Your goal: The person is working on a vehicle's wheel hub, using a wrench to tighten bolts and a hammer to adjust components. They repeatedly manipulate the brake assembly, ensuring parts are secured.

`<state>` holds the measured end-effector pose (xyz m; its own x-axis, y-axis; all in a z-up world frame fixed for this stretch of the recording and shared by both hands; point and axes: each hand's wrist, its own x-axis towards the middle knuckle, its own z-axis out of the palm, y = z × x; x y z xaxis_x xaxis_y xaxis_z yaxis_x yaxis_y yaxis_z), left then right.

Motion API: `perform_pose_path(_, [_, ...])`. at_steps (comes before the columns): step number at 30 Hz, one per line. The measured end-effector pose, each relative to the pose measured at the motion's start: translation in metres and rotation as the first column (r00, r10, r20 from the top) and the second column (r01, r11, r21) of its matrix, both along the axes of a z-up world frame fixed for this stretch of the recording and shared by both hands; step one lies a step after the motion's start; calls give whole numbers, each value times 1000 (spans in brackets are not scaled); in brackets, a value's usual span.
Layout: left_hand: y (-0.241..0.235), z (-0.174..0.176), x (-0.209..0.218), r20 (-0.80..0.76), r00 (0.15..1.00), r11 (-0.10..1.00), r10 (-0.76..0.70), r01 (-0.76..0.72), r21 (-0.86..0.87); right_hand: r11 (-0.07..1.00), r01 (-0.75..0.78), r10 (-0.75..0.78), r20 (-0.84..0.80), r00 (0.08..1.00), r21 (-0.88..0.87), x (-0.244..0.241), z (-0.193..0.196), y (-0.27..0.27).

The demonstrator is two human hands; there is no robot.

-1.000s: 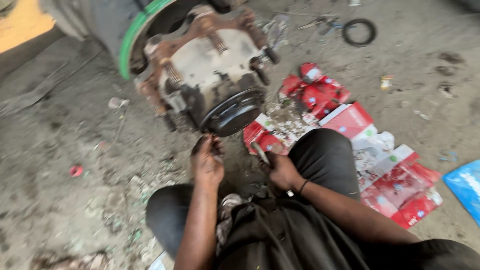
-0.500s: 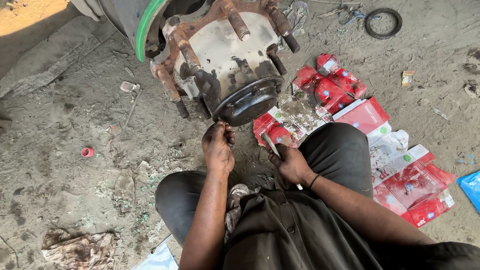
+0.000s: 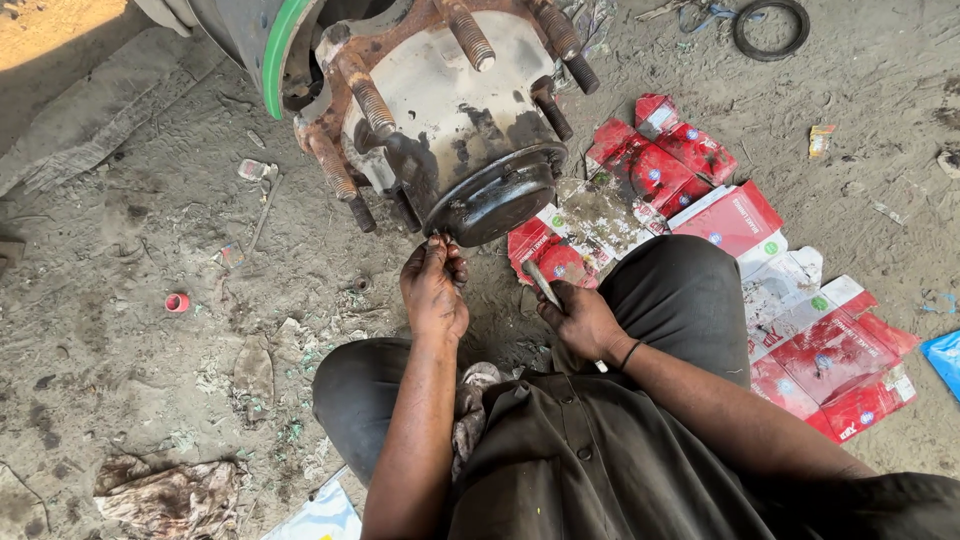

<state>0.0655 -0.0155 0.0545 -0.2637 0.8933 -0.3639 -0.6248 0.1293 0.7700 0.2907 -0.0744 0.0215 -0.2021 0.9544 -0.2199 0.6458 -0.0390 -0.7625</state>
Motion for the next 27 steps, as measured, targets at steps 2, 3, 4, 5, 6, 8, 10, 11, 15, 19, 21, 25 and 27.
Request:
perform_pose_path(2, [2,-3,0,-55,998,1000,2,-1,19,1000,-6,6,6,1000,8,0,0,1])
perform_pose_path(3, [3,-4,0,-83,997,1000,3,0,28,1000,-9,9,8,1000,13,-1,0,1])
perform_pose_path(4, [4,-5,0,-111,994,999,4,0,37,1000,-9,9,-2,1000,11,-1,0,1])
perform_pose_path(5, [4,-7,0,-111,993,999,28,-23,44,1000,-10,10,-11,1000,8,-1,0,0])
perform_pose_path(6, [5,-8,0,-111,993,998,52,-46,51,1000,-11,11,-20,1000,6,-1,0,-1])
perform_pose_path(8, [8,-9,1,-109,991,996,73,-68,51,1000,-14,14,28,1000,-10,-1,1,0])
perform_pose_path(10, [8,-8,1,-109,991,997,72,-70,28,1000,-12,13,51,999,-26,-1,2,1])
perform_pose_path(11, [9,-8,1,-110,991,997,75,-72,25,1000,-8,10,50,999,-30,-1,3,1])
perform_pose_path(15, [11,-7,1,-108,991,997,81,-82,2,999,-5,8,68,998,-36,-1,2,2])
perform_pose_path(19, [7,-9,0,27,997,994,68,-66,-82,999,22,-21,13,1000,-26,3,-9,0])
perform_pose_path(21, [5,-10,-1,117,992,997,44,-37,-61,1000,14,-13,32,999,-2,6,-16,0])
perform_pose_path(25, [2,-16,6,118,993,1000,10,-7,-21,997,-18,14,48,999,69,14,-29,4])
perform_pose_path(27, [5,-19,15,-77,997,997,-1,-5,-80,995,20,-10,98,995,-96,17,-33,4])
